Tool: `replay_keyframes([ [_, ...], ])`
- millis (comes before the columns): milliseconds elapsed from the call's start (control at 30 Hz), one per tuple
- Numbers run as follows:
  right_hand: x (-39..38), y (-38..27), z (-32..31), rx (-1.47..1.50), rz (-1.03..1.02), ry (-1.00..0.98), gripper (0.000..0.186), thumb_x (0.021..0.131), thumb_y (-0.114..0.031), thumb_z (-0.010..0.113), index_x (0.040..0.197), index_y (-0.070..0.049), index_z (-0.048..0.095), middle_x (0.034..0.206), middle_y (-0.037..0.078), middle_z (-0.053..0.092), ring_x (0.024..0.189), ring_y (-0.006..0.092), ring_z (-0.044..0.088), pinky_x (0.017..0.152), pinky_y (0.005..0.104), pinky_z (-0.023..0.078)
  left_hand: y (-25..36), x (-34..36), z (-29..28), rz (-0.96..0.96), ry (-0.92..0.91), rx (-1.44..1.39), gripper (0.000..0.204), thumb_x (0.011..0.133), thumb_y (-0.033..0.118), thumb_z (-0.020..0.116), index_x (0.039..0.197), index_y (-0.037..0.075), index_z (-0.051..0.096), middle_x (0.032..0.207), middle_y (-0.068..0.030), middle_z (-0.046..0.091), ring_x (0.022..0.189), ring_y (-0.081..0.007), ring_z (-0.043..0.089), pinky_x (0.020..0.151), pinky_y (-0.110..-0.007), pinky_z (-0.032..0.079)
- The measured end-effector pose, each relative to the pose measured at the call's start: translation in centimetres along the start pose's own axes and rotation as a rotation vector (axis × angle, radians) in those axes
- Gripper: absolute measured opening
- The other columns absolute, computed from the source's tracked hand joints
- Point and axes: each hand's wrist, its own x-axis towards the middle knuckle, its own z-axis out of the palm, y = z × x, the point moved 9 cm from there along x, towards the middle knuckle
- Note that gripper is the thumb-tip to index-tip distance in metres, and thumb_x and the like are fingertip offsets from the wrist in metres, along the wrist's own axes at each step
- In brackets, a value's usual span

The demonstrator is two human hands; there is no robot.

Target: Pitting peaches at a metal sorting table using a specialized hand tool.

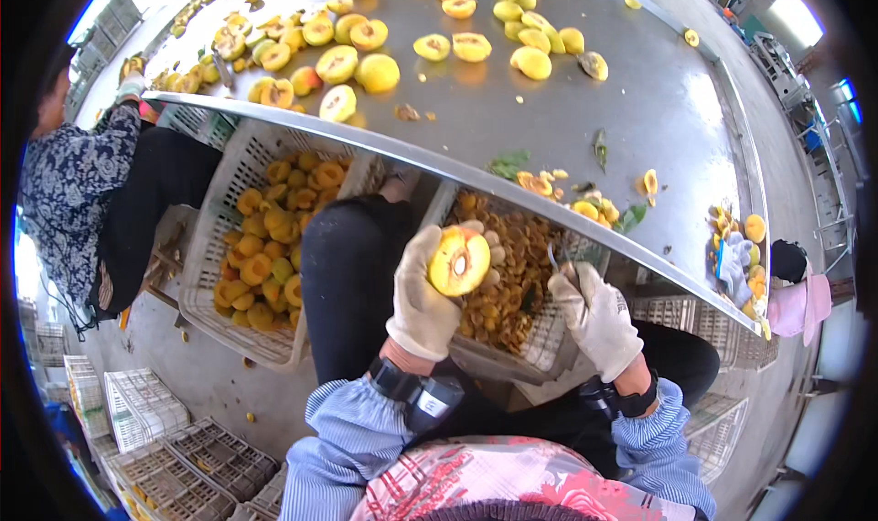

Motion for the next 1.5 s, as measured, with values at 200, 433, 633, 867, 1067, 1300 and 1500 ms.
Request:
replay_keyframes([
  [200, -0.2, -6.8, 3.4, -0.087, -0.262, 0.000, 0.029, 0.100, -0.032, 0.058, 0.099, -0.003, 0.058, 0.080, 0.016, 0.069, 0.067, 0.0319, 0.069, 0.056, 0.0414, 0.054, 0.0, 0.1, 1.1, 0.080, -0.011, 0.123, 0.060, 0.102, 0.046, 0.039, 0.129, -0.005, 0.057, 0.115, -0.0201, 0.067, 0.104, -0.0301, 0.066, 0.094, -0.041, 0.054],
  [433, 0.5, -6.7, 7.0, -0.212, -0.248, -0.055, 0.031, 0.100, -0.036, 0.056, 0.096, -0.005, 0.058, 0.074, 0.014, 0.068, 0.061, 0.0329, 0.068, 0.052, 0.0441, 0.052, -1.1, 0.1, -0.7, -0.080, 0.093, -0.076, 0.059, 0.102, 0.049, 0.045, 0.126, -0.003, 0.058, 0.109, -0.0164, 0.068, 0.098, -0.0273, 0.066, 0.093, -0.040, 0.054],
  [633, 1.0, -5.8, 8.2, -0.040, -0.153, -0.179, 0.033, 0.099, -0.037, 0.057, 0.098, -0.004, 0.056, 0.070, 0.015, 0.068, 0.061, 0.0337, 0.068, 0.053, 0.0452, 0.052, -0.7, 0.1, -0.9, -0.023, 0.175, -0.002, 0.057, 0.101, 0.049, 0.046, 0.123, -0.002, 0.060, 0.108, -0.0164, 0.068, 0.097, -0.0272, 0.067, 0.092, -0.039, 0.055],
  [867, 1.7, -5.8, 8.3, -0.061, -0.224, -0.152, 0.034, 0.101, -0.036, 0.055, 0.095, -0.003, 0.056, 0.070, 0.019, 0.065, 0.063, 0.0374, 0.067, 0.055, 0.0469, 0.051, -0.8, 0.1, -1.6, -0.052, 0.250, -0.008, 0.054, 0.101, 0.047, 0.047, 0.122, -0.001, 0.060, 0.106, -0.0162, 0.068, 0.097, -0.0276, 0.067, 0.092, -0.040, 0.055],
  [1067, 1.4, -5.2, 8.6, 0.298, -0.135, -0.245, 0.035, 0.103, -0.031, 0.054, 0.093, 0.003, 0.058, 0.074, 0.026, 0.064, 0.069, 0.0452, 0.064, 0.060, 0.0503, 0.050, 0.3, -0.2, -1.7, 0.143, 0.185, 0.111, 0.050, 0.102, 0.042, 0.053, 0.124, -0.002, 0.059, 0.109, -0.0139, 0.067, 0.098, -0.0248, 0.068, 0.090, -0.038, 0.056],
  [1300, 1.5, -5.2, 7.3, 0.093, -0.292, -0.384, 0.038, 0.101, -0.036, 0.053, 0.099, 0.001, 0.059, 0.075, 0.025, 0.065, 0.068, 0.0433, 0.066, 0.060, 0.0509, 0.051, 0.3, -0.3, -0.5, 0.063, 0.073, 0.285, 0.042, 0.106, 0.034, 0.044, 0.124, -0.002, 0.056, 0.116, -0.0180, 0.067, 0.102, -0.0263, 0.067, 0.094, -0.038, 0.055],
  [1500, 2.4, -3.7, 7.0, -0.039, -0.411, -0.713, 0.037, 0.101, -0.038, 0.052, 0.098, -0.003, 0.059, 0.076, 0.023, 0.065, 0.073, 0.0415, 0.066, 0.065, 0.0492, 0.052, -0.2, -0.7, -0.2, 0.211, -0.193, 0.971, 0.029, 0.096, -0.004, 0.056, 0.124, -0.001, 0.050, 0.126, -0.0184, 0.065, 0.112, -0.0243, 0.065, 0.098, -0.034, 0.054],
])
